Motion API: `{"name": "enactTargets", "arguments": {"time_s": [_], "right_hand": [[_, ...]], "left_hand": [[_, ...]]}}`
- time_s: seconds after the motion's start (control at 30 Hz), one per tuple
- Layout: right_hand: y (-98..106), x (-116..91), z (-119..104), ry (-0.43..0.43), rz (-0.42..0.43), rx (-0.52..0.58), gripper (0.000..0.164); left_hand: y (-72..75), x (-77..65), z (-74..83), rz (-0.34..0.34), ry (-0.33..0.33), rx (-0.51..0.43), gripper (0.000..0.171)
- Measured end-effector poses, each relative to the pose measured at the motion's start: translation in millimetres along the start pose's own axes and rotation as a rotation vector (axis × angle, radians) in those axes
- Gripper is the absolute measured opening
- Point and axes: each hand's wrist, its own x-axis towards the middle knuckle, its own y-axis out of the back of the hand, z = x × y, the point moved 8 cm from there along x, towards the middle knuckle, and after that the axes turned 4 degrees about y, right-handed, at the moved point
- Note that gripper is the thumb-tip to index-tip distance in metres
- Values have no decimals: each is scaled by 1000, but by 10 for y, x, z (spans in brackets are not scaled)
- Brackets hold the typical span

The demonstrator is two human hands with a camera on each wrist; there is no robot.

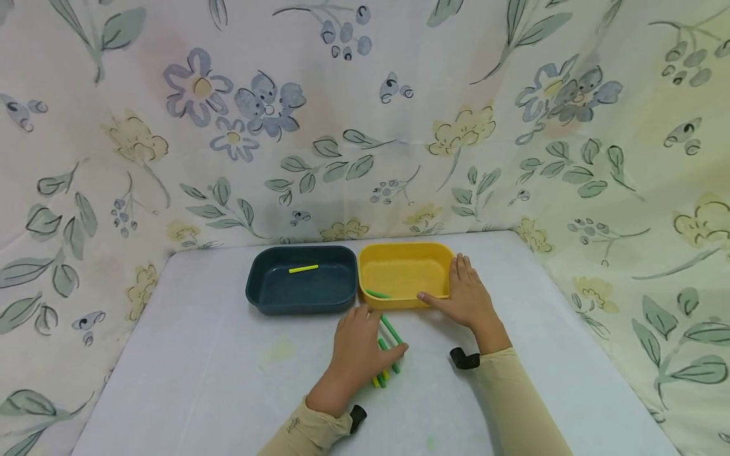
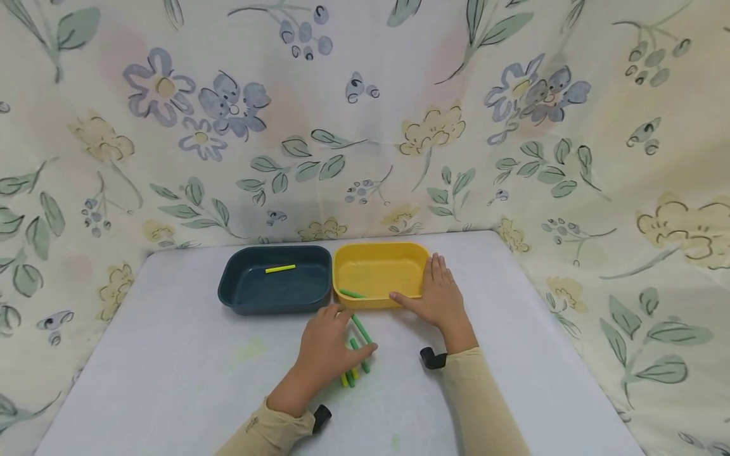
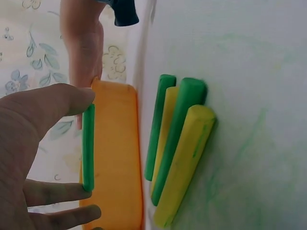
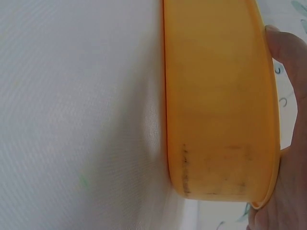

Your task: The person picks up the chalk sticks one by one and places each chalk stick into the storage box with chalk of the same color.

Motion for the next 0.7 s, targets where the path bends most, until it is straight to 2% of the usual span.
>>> {"name": "enactTargets", "arguments": {"time_s": [0.37,0.7], "right_hand": [[-20,-14,-3,2,3,8,137],[-5,-5,-15,4,3,18,138]], "left_hand": [[208,98,1,57,-30,-52,73],[266,276,-66,57,43,-59,79]]}}
